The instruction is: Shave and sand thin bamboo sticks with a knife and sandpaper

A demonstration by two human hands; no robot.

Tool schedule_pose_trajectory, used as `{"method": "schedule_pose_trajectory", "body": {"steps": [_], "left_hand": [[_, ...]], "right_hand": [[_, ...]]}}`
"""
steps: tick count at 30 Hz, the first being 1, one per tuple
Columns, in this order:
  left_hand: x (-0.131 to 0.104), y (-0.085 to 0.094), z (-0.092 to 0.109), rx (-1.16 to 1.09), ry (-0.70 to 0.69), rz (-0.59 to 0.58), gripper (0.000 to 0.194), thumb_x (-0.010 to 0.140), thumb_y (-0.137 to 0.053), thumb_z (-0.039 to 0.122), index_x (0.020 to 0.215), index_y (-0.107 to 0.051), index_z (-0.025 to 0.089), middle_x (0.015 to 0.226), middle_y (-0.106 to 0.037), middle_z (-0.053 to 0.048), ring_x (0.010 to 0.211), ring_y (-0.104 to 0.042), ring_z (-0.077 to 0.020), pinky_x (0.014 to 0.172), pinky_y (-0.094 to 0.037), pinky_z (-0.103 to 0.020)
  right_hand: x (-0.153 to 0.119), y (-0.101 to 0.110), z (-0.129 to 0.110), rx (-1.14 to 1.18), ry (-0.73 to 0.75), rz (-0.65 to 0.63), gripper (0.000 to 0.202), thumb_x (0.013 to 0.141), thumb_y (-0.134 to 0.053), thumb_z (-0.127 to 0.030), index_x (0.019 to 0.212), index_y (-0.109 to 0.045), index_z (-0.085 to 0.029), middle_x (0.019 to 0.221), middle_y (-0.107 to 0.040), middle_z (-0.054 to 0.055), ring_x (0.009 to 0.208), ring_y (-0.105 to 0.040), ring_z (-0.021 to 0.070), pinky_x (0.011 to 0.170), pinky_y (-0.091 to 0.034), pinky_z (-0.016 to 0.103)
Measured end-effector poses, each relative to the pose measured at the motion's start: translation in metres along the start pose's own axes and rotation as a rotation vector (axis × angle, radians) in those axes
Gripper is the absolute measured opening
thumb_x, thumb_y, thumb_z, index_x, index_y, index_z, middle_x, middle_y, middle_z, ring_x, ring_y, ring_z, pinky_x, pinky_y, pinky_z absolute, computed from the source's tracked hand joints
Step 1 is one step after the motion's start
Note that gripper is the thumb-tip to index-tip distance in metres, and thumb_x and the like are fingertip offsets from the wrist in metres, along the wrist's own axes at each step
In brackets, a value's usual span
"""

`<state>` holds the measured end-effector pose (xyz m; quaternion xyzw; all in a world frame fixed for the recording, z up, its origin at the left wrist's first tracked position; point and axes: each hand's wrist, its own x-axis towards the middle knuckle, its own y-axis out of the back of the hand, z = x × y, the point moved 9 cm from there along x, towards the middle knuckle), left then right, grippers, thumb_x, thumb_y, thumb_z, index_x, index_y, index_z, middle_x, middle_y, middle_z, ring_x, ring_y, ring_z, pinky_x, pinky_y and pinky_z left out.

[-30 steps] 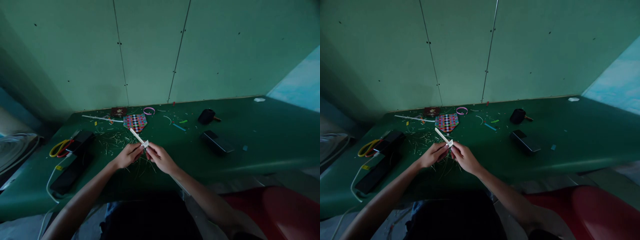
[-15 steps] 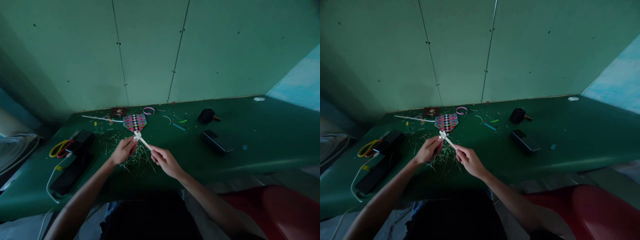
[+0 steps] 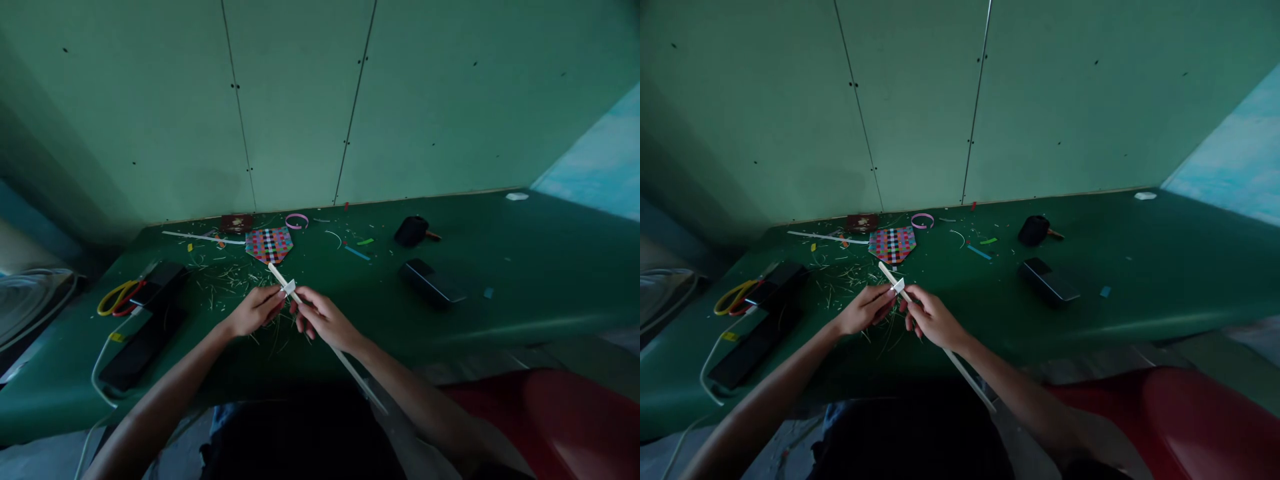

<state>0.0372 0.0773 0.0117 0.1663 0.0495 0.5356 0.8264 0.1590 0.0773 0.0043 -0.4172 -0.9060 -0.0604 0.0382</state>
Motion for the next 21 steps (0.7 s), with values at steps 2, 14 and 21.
{"method": "schedule_pose_trajectory", "body": {"steps": [2, 14, 21], "left_hand": [[0.001, 0.001, -0.002, -0.013, 0.001, 0.011, 0.046, 0.107, -0.042, 0.053, 0.086, -0.059, 0.016, 0.058, -0.049, 0.005, 0.044, -0.041, -0.0077, 0.044, -0.031, -0.021], [0.002, 0.007, -0.006, -0.02, 0.043, 0.042, 0.045, 0.105, -0.046, 0.055, 0.08, -0.053, 0.018, 0.055, -0.047, 0.006, 0.044, -0.04, -0.0077, 0.045, -0.03, -0.021], [0.001, 0.007, -0.001, 0.023, 0.042, 0.024, 0.046, 0.105, -0.046, 0.055, 0.079, -0.053, 0.018, 0.054, -0.048, 0.005, 0.046, -0.041, -0.0083, 0.046, -0.031, -0.021]], "right_hand": [[0.004, -0.002, -0.002, -0.027, 0.025, 0.02, 0.04, 0.108, -0.05, -0.037, 0.144, -0.055, -0.021, 0.089, -0.059, 0.001, 0.057, -0.049, 0.0073, 0.048, -0.038, 0.019], [0.002, 0.007, 0.006, -0.1, 0.033, 0.119, 0.052, 0.108, -0.05, -0.045, 0.151, -0.056, -0.016, 0.073, -0.046, -0.003, 0.058, -0.036, 0.0104, 0.049, -0.032, 0.022], [-0.005, 0.01, 0.006, -0.129, 0.037, 0.129, 0.055, 0.108, -0.049, -0.045, 0.154, -0.053, -0.015, 0.073, -0.047, -0.002, 0.058, -0.036, 0.0108, 0.05, -0.032, 0.023]]}}
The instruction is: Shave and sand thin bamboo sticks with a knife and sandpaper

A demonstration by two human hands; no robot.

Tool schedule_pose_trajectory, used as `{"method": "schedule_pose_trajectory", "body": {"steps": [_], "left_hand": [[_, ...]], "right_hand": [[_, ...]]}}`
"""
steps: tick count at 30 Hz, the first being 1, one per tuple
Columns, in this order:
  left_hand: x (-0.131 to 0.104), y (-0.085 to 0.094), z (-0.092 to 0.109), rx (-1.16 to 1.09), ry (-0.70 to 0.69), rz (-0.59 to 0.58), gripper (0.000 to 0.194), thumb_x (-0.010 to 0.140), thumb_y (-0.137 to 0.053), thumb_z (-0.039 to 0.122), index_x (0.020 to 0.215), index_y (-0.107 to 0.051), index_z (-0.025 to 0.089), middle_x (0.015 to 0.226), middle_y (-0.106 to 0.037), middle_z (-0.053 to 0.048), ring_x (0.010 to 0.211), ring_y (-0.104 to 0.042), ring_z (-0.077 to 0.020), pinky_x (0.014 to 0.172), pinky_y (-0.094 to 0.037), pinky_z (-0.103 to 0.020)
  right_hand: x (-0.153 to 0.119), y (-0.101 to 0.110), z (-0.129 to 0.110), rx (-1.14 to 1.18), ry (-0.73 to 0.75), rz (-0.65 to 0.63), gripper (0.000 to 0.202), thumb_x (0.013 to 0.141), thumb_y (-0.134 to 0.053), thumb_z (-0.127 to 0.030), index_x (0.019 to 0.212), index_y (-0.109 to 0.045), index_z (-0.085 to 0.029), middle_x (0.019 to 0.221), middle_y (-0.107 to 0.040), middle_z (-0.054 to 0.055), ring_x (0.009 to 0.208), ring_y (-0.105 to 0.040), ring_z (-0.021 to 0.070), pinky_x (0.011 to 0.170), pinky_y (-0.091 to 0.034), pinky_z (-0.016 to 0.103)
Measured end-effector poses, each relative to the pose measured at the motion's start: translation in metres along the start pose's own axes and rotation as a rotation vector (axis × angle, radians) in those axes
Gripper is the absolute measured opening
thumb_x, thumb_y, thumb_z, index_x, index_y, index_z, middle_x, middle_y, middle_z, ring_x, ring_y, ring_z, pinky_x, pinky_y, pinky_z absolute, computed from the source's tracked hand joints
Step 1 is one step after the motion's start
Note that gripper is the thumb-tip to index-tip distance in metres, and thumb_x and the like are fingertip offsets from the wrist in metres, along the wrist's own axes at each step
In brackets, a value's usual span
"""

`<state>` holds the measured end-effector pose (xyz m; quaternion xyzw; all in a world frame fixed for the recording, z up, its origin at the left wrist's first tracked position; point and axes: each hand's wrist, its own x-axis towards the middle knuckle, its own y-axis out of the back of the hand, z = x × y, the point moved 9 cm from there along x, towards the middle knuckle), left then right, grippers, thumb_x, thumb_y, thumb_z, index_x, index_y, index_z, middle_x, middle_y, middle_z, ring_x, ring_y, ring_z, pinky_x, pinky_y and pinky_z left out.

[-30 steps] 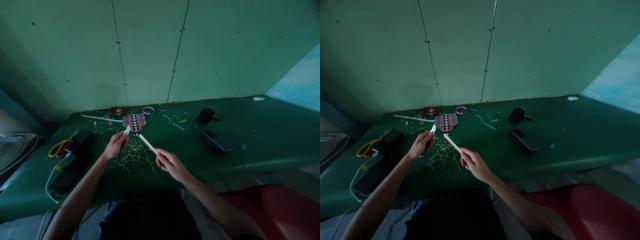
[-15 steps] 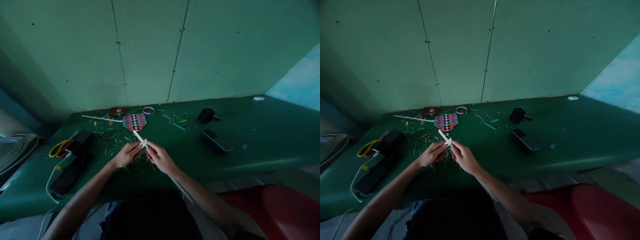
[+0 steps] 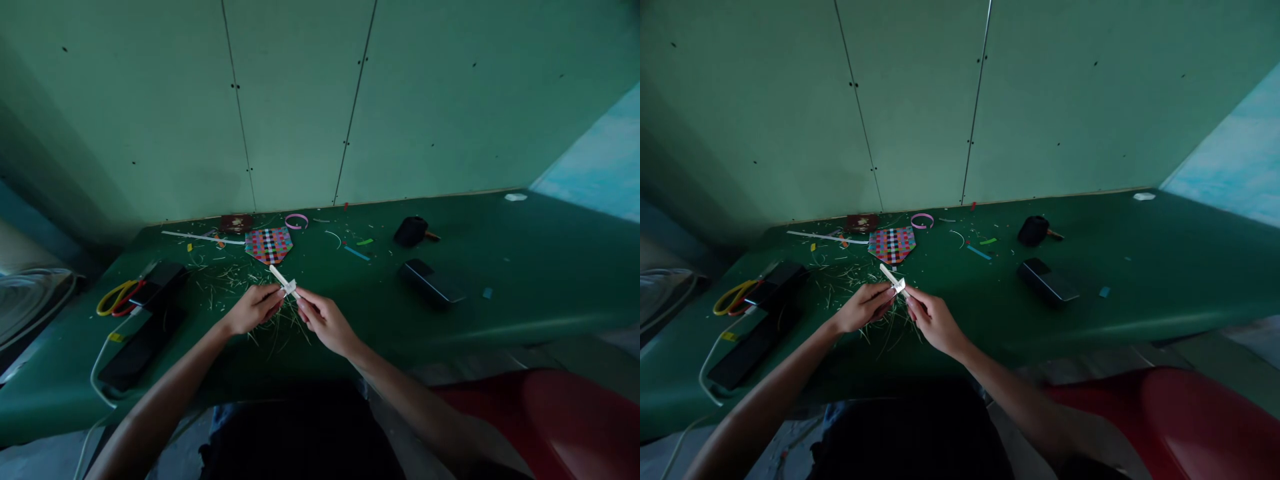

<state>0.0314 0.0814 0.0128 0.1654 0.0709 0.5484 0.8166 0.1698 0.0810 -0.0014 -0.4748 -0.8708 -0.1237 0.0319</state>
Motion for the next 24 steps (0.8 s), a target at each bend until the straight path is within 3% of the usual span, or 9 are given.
{"method": "schedule_pose_trajectory", "body": {"steps": [12, 14, 17, 19, 21, 24], "left_hand": [[-0.001, 0.001, 0.008, 0.047, -0.036, -0.014, 0.046, 0.106, -0.046, 0.053, 0.077, -0.053, 0.018, 0.054, -0.049, 0.005, 0.046, -0.042, -0.0081, 0.048, -0.032, -0.021], [-0.001, 0.016, 0.001, -0.007, -0.017, 0.052, 0.045, 0.105, -0.046, 0.054, 0.078, -0.052, 0.018, 0.054, -0.048, 0.006, 0.044, -0.041, -0.0079, 0.045, -0.031, -0.021], [-0.002, 0.056, -0.012, -0.172, 0.028, 0.236, 0.044, 0.104, -0.049, 0.056, 0.08, -0.051, 0.019, 0.055, -0.046, 0.007, 0.041, -0.039, -0.0074, 0.041, -0.03, -0.021], [-0.003, 0.071, -0.016, -0.259, 0.032, 0.272, 0.043, 0.103, -0.05, 0.055, 0.081, -0.05, 0.019, 0.057, -0.047, 0.006, 0.042, -0.041, -0.0074, 0.043, -0.033, -0.021], [-0.004, 0.072, -0.013, -0.273, 0.015, 0.257, 0.043, 0.104, -0.049, 0.054, 0.08, -0.051, 0.018, 0.058, -0.047, 0.006, 0.044, -0.042, -0.0074, 0.045, -0.035, -0.021], [-0.005, 0.051, -0.002, -0.197, -0.002, 0.18, 0.044, 0.105, -0.047, 0.054, 0.08, -0.054, 0.018, 0.057, -0.049, 0.005, 0.044, -0.043, -0.0078, 0.044, -0.034, -0.021]], "right_hand": [[-0.011, 0.003, -0.001, -0.024, -0.006, -0.012, 0.054, 0.109, -0.048, -0.041, 0.157, -0.049, -0.017, 0.075, -0.049, -0.001, 0.059, -0.036, 0.0105, 0.051, -0.034, 0.023], [-0.017, 0.006, 0.0, -0.02, -0.013, -0.008, 0.053, 0.109, -0.049, -0.041, 0.156, -0.051, -0.017, 0.075, -0.05, -0.001, 0.06, -0.038, 0.0108, 0.051, -0.035, 0.022], [-0.032, 0.013, 0.006, -0.005, -0.049, -0.005, 0.053, 0.108, -0.05, -0.043, 0.154, -0.054, -0.016, 0.074, -0.051, -0.001, 0.059, -0.041, 0.0103, 0.05, -0.035, 0.022], [-0.041, 0.019, 0.011, 0.032, -0.09, -0.009, 0.054, 0.108, -0.05, -0.044, 0.155, -0.052, -0.017, 0.074, -0.052, -0.001, 0.056, -0.04, 0.0093, 0.048, -0.034, 0.022], [-0.045, 0.022, 0.014, 0.076, -0.115, -0.008, 0.055, 0.109, -0.05, -0.045, 0.156, -0.05, -0.018, 0.076, -0.055, -0.001, 0.053, -0.041, 0.008, 0.046, -0.033, 0.023], [-0.038, 0.024, 0.01, 0.111, -0.101, 0.005, 0.056, 0.109, -0.05, -0.045, 0.158, -0.047, -0.019, 0.079, -0.058, 0.0, 0.049, -0.043, 0.0066, 0.045, -0.035, 0.023]]}}
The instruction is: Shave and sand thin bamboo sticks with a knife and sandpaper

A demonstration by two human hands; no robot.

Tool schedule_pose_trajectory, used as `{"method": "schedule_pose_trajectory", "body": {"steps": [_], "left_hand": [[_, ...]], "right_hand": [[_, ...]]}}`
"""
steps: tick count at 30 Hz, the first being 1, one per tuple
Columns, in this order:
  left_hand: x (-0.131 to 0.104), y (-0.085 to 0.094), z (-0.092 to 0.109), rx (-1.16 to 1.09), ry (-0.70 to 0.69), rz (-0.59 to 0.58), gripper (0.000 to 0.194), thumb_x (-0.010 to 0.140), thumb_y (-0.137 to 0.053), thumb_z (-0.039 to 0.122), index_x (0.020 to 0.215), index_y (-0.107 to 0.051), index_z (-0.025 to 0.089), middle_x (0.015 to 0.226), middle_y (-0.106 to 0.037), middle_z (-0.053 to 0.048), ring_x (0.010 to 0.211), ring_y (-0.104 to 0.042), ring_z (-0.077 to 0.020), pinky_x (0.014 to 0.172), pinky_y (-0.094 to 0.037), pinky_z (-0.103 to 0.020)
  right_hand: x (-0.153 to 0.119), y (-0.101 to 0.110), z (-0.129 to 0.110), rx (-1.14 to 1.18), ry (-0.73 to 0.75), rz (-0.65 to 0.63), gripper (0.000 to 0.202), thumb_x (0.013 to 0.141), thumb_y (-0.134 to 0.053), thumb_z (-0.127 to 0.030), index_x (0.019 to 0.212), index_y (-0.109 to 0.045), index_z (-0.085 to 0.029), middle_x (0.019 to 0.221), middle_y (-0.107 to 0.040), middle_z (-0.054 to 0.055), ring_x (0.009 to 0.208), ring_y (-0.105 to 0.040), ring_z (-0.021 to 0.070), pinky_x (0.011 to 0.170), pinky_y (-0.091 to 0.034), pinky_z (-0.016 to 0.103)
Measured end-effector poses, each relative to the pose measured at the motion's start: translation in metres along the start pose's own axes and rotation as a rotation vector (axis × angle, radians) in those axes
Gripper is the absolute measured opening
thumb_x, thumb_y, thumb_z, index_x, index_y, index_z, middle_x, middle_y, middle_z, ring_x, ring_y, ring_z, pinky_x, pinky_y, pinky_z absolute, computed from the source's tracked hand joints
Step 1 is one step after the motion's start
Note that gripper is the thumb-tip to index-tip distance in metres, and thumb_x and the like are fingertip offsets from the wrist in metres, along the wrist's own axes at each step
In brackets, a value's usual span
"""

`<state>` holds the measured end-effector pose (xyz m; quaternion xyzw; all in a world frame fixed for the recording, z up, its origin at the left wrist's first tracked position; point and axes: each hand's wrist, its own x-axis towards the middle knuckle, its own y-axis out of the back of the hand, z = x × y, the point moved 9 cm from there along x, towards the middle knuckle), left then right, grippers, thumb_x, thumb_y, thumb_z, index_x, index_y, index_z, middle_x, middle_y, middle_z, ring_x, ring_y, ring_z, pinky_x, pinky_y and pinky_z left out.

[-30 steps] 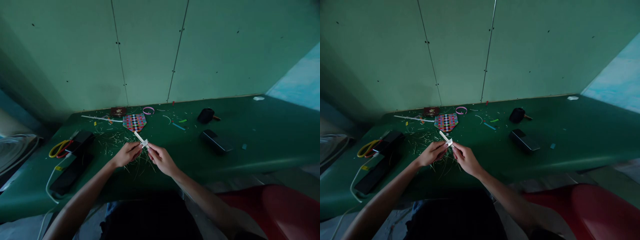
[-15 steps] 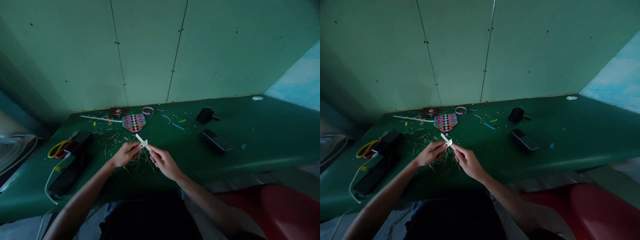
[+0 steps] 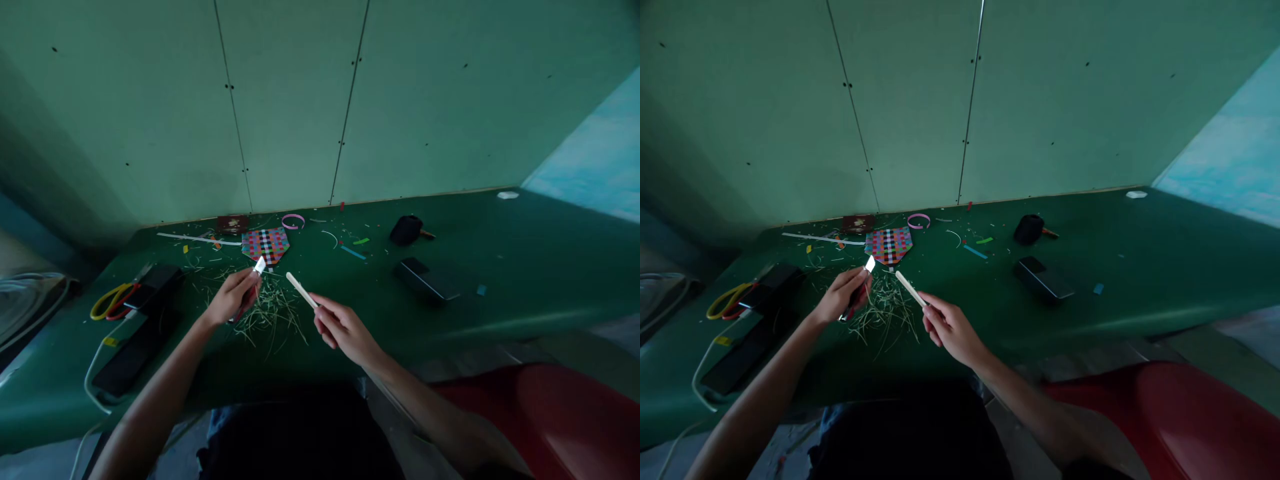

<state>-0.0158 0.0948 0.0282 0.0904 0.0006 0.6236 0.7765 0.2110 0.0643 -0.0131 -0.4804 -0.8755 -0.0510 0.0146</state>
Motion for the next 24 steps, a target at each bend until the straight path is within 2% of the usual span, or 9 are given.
{"method": "schedule_pose_trajectory", "body": {"steps": [4, 7, 13, 19, 24], "left_hand": [[-0.007, -0.041, -0.002, 0.11, 0.008, -0.16, 0.045, 0.106, -0.045, 0.054, 0.082, -0.055, 0.017, 0.057, -0.051, 0.004, 0.045, -0.043, -0.0081, 0.044, -0.032, -0.021], [-0.008, -0.054, -0.007, 0.148, -0.006, -0.204, 0.046, 0.106, -0.044, 0.055, 0.081, -0.054, 0.017, 0.057, -0.05, 0.004, 0.045, -0.044, -0.0082, 0.045, -0.032, -0.021], [-0.009, -0.059, -0.01, 0.167, 0.0, -0.237, 0.047, 0.106, -0.042, 0.056, 0.088, -0.06, 0.016, 0.059, -0.051, 0.004, 0.046, -0.044, -0.0087, 0.045, -0.032, -0.022], [-0.008, -0.056, -0.009, 0.17, 0.02, -0.22, 0.049, 0.105, -0.044, 0.057, 0.083, -0.059, 0.017, 0.057, -0.05, 0.004, 0.046, -0.042, -0.0085, 0.045, -0.031, -0.022], [-0.007, -0.053, -0.004, 0.216, -0.016, -0.189, 0.049, 0.106, -0.044, 0.056, 0.078, -0.054, 0.018, 0.056, -0.05, 0.004, 0.048, -0.044, -0.0091, 0.048, -0.032, -0.022]], "right_hand": [[0.019, -0.013, -0.006, 0.018, 0.02, -0.023, 0.054, 0.109, -0.051, -0.043, 0.157, -0.047, -0.02, 0.08, -0.059, 0.0, 0.05, -0.048, 0.0065, 0.044, -0.036, 0.021], [0.03, -0.026, -0.007, 0.025, 0.017, -0.044, 0.052, 0.108, -0.051, -0.043, 0.155, -0.049, -0.02, 0.083, -0.06, 0.001, 0.05, -0.051, 0.0063, 0.04, -0.035, 0.019], [0.038, -0.035, -0.011, 0.018, 0.06, 0.023, 0.045, 0.105, -0.054, -0.043, 0.143, -0.057, -0.019, 0.093, -0.06, 0.003, 0.054, -0.056, 0.0075, 0.039, -0.039, 0.018], [0.035, -0.032, -0.013, -0.027, 0.094, 0.018, 0.046, 0.106, -0.054, -0.043, 0.144, -0.059, -0.018, 0.087, -0.059, 0.003, 0.053, -0.041, 0.0076, 0.045, -0.033, 0.022], [0.031, -0.023, -0.013, -0.095, 0.128, 0.066, 0.048, 0.106, -0.053, -0.043, 0.146, -0.061, -0.017, 0.086, -0.059, 0.004, 0.058, -0.038, 0.0096, 0.047, -0.032, 0.022]]}}
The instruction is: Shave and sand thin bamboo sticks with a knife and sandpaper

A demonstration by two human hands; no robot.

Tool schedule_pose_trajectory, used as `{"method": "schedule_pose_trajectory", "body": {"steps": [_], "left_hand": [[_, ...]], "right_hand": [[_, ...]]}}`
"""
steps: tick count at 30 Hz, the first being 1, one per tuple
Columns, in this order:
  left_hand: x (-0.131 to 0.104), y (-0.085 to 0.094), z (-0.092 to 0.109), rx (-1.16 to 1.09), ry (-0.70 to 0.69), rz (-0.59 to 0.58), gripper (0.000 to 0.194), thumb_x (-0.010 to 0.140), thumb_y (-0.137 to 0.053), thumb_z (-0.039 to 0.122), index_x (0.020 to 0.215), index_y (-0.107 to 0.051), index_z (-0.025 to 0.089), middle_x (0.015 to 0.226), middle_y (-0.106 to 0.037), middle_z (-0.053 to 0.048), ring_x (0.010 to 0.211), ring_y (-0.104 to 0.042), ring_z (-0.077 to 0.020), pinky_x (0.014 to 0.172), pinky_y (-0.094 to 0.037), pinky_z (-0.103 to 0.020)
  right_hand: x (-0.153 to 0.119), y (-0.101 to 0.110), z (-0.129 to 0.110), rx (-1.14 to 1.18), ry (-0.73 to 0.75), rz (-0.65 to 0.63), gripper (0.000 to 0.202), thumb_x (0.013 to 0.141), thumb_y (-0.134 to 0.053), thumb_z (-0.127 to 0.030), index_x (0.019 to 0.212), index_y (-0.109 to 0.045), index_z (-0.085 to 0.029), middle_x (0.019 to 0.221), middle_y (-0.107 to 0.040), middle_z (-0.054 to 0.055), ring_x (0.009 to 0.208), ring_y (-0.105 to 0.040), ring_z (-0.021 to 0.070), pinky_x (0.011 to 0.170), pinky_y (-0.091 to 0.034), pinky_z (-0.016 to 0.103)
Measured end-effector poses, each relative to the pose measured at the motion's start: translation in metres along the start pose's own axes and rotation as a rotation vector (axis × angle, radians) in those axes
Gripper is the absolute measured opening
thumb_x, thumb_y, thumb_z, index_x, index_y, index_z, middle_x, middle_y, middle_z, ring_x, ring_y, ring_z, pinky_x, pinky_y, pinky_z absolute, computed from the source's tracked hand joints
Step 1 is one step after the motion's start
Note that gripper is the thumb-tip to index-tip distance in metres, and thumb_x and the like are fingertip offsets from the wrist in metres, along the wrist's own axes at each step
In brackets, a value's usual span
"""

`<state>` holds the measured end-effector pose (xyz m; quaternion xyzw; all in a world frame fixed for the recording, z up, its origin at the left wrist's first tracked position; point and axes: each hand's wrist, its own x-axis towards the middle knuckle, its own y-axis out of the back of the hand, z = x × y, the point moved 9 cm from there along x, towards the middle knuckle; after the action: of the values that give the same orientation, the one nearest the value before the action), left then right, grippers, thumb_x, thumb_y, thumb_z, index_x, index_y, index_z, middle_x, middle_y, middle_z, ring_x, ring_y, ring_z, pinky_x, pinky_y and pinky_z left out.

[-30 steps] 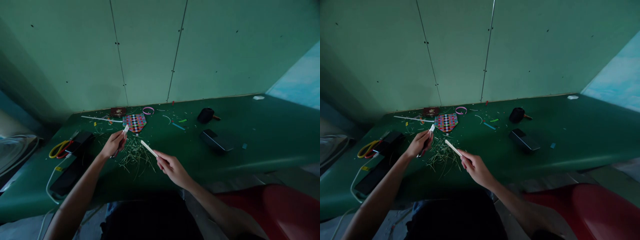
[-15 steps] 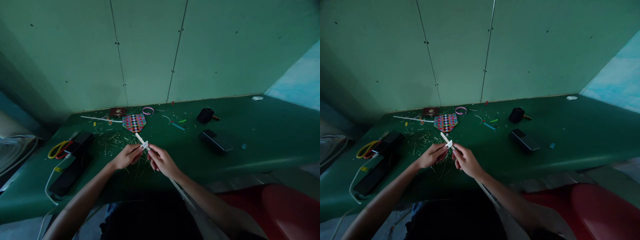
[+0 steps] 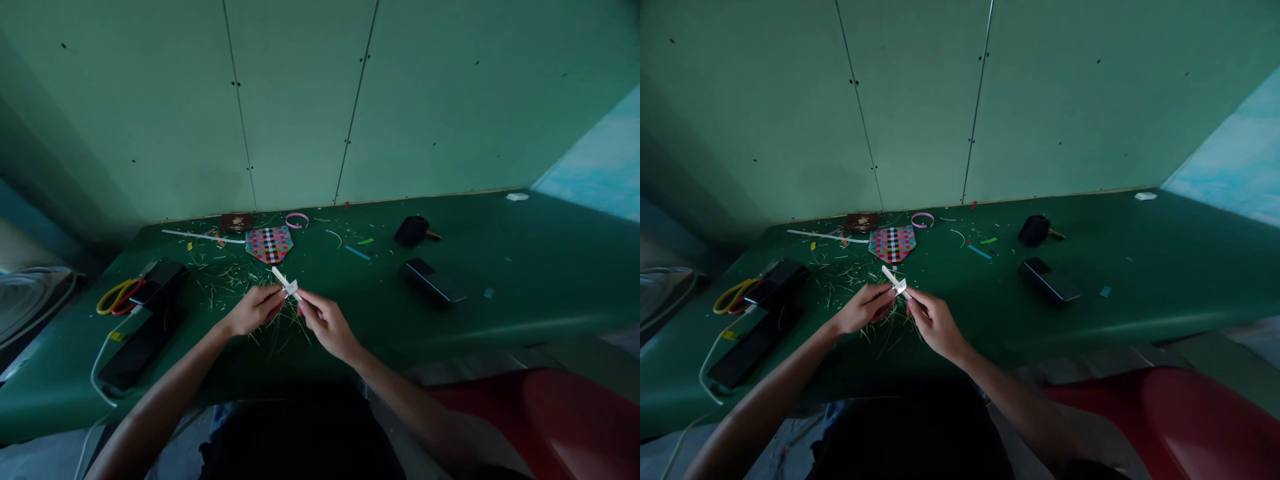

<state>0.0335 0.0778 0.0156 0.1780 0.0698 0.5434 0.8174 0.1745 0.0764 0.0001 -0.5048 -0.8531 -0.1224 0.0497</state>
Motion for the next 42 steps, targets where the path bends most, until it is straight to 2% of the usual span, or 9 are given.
{"method": "schedule_pose_trajectory", "body": {"steps": [10, 20, 22, 26, 28, 30, 32, 36, 42], "left_hand": [[0.001, 0.001, 0.004, 0.043, -0.004, -0.03, 0.048, 0.106, -0.044, 0.055, 0.076, -0.052, 0.018, 0.055, -0.049, 0.005, 0.047, -0.043, -0.0087, 0.05, -0.033, -0.022], [0.001, -0.005, 0.003, 0.047, -0.006, -0.048, 0.046, 0.106, -0.045, 0.053, 0.076, -0.052, 0.018, 0.057, -0.051, 0.004, 0.048, -0.045, -0.0085, 0.05, -0.035, -0.022], [0.001, 0.004, -0.002, 0.033, 0.0, -0.024, 0.046, 0.106, -0.045, 0.053, 0.076, -0.052, 0.018, 0.056, -0.05, 0.004, 0.046, -0.044, -0.0082, 0.048, -0.034, -0.022], [-0.001, 0.049, -0.013, -0.056, 0.033, 0.194, 0.045, 0.106, -0.044, 0.054, 0.079, -0.051, 0.019, 0.056, -0.049, 0.005, 0.044, -0.04, -0.0078, 0.044, -0.032, -0.021], [-0.003, 0.059, -0.014, -0.087, 0.035, 0.225, 0.044, 0.106, -0.044, 0.054, 0.081, -0.053, 0.019, 0.058, -0.05, 0.005, 0.045, -0.042, -0.008, 0.045, -0.034, -0.021], [-0.002, 0.052, -0.01, -0.099, 0.032, 0.164, 0.044, 0.106, -0.045, 0.054, 0.081, -0.054, 0.018, 0.059, -0.051, 0.004, 0.046, -0.044, -0.0082, 0.046, -0.036, -0.021], [-0.002, 0.036, -0.004, -0.106, 0.023, 0.082, 0.045, 0.106, -0.045, 0.054, 0.081, -0.055, 0.018, 0.058, -0.051, 0.004, 0.045, -0.044, -0.0081, 0.046, -0.035, -0.021], [-0.003, 0.008, 0.003, -0.08, 0.011, -0.023, 0.046, 0.107, -0.044, 0.053, 0.081, -0.055, 0.017, 0.057, -0.051, 0.004, 0.045, -0.044, -0.0079, 0.045, -0.032, -0.022], [-0.005, -0.004, 0.001, -0.045, -0.01, -0.087, 0.046, 0.108, -0.042, 0.052, 0.082, -0.056, 0.017, 0.058, -0.051, 0.004, 0.047, -0.045, -0.0081, 0.049, -0.034, -0.023]], "right_hand": [[-0.015, 0.008, 0.001, -0.062, 0.015, -0.022, 0.05, 0.108, -0.051, -0.041, 0.153, -0.056, -0.022, 0.088, -0.061, 0.005, 0.06, -0.042, 0.0117, 0.049, -0.036, 0.023], [-0.026, 0.016, 0.003, -0.106, -0.011, -0.016, 0.049, 0.108, -0.05, -0.042, 0.152, -0.057, -0.021, 0.089, -0.062, 0.005, 0.061, -0.044, 0.0115, 0.049, -0.036, 0.023], [-0.031, 0.018, 0.004, -0.102, -0.022, -0.009, 0.049, 0.107, -0.051, -0.043, 0.15, -0.058, -0.02, 0.087, -0.062, 0.005, 0.06, -0.044, 0.0117, 0.049, -0.036, 0.023], [-0.049, 0.035, 0.009, -0.083, -0.037, 0.061, 0.048, 0.106, -0.053, -0.043, 0.145, -0.063, -0.017, 0.086, -0.061, 0.005, 0.059, -0.044, 0.0113, 0.049, -0.036, 0.024], [-0.057, 0.042, 0.013, -0.047, -0.062, 0.075, 0.048, 0.106, -0.054, -0.043, 0.145, -0.062, -0.018, 0.086, -0.06, 0.004, 0.057, -0.042, 0.0101, 0.048, -0.034, 0.025], [-0.061, 0.045, 0.018, 0.005, -0.101, 0.073, 0.048, 0.106, -0.055, -0.043, 0.147, -0.06, -0.019, 0.087, -0.06, 0.003, 0.053, -0.041, 0.0084, 0.046, -0.033, 0.024], [-0.059, 0.044, 0.02, 0.054, -0.137, 0.065, 0.048, 0.105, -0.056, -0.044, 0.147, -0.058, -0.019, 0.089, -0.06, 0.003, 0.052, -0.045, 0.0073, 0.045, -0.034, 0.024], [-0.041, 0.027, 0.016, 0.158, -0.174, 0.014, 0.048, 0.104, -0.058, -0.044, 0.146, -0.056, -0.021, 0.093, -0.061, 0.003, 0.054, -0.055, 0.0079, 0.041, -0.033, 0.022], [-0.009, -0.004, 0.005, 0.41, -0.194, -0.081, 0.046, 0.101, -0.063, -0.041, 0.143, -0.059, -0.022, 0.088, -0.06, 0.001, 0.052, -0.051, 0.0062, 0.039, -0.027, 0.02]]}}
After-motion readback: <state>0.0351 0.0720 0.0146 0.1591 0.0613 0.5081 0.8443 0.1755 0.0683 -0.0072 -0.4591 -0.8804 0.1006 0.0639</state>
